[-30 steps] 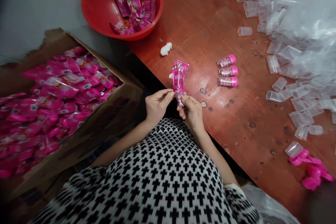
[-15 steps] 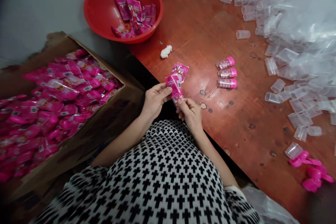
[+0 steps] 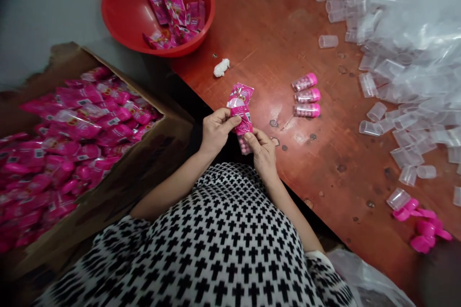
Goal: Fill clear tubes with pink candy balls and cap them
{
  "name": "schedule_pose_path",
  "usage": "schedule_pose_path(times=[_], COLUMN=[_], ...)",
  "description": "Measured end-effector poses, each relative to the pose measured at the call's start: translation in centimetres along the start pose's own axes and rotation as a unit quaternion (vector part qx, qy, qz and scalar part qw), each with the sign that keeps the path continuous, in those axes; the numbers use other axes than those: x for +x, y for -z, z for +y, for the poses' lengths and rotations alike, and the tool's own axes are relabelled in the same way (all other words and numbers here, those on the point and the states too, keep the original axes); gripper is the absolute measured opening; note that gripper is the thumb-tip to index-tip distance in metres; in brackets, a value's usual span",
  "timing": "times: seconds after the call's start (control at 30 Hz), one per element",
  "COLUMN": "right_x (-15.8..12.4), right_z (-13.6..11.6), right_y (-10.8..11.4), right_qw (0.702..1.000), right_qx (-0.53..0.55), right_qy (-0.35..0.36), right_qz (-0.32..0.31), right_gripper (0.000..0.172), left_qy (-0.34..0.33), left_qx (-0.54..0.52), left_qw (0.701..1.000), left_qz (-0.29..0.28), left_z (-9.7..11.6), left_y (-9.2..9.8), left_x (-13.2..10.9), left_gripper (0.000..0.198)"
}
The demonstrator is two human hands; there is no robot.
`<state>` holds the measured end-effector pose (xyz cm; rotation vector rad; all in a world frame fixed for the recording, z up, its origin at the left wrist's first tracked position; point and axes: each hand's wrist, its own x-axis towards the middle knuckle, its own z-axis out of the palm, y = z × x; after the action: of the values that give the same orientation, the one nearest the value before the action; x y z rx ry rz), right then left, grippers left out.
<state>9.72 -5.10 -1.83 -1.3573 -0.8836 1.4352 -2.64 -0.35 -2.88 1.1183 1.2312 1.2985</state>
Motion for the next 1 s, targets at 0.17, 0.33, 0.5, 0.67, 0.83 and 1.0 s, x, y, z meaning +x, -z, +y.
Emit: schedule_pose_path(times=[0.17,0.33,0.5,0.67,0.83,1.0], right_x=[0.2,0.5,0.4,0.2,0.3,0.2], right_z=[0.0,-0.4,-0.5,-0.5,-0.7,-0.6], right_y=[0.4,0.8,0.8,0.5,0.3,0.5], right_qw=[1.0,0.999,0.996,0.994,0.993,0.993], right_qx=[0.013,0.039,0.076,0.088,0.092,0.098], right_qy=[-0.003,-0.007,-0.042,-0.057,-0.069,-0.068], right_qz=[0.008,0.01,-0.007,-0.013,-0.012,-0.022], right_gripper=[0.024,0.022,0.022,0.02,0.022,0.024], left_qy=[0.114,0.161,0.029,-0.001,0.045,0.085], left_qx=[-0.185,-0.263,-0.08,-0.032,-0.089,-0.137], left_qw=[0.975,0.945,0.995,0.997,0.991,0.979], left_qz=[-0.048,-0.105,-0.053,-0.066,-0.093,-0.121], left_z=[-0.4,-0.3,-0.6,-0.2,0.3,-0.2], left_y=[-0.3,-0.3,0.1,0.4,0.4,0.5], left_x=[0.2,-0.5,-0.4,-0.1,0.2,0.6], left_gripper=[0.031,0.032,0.026,0.027,0.034,0.035])
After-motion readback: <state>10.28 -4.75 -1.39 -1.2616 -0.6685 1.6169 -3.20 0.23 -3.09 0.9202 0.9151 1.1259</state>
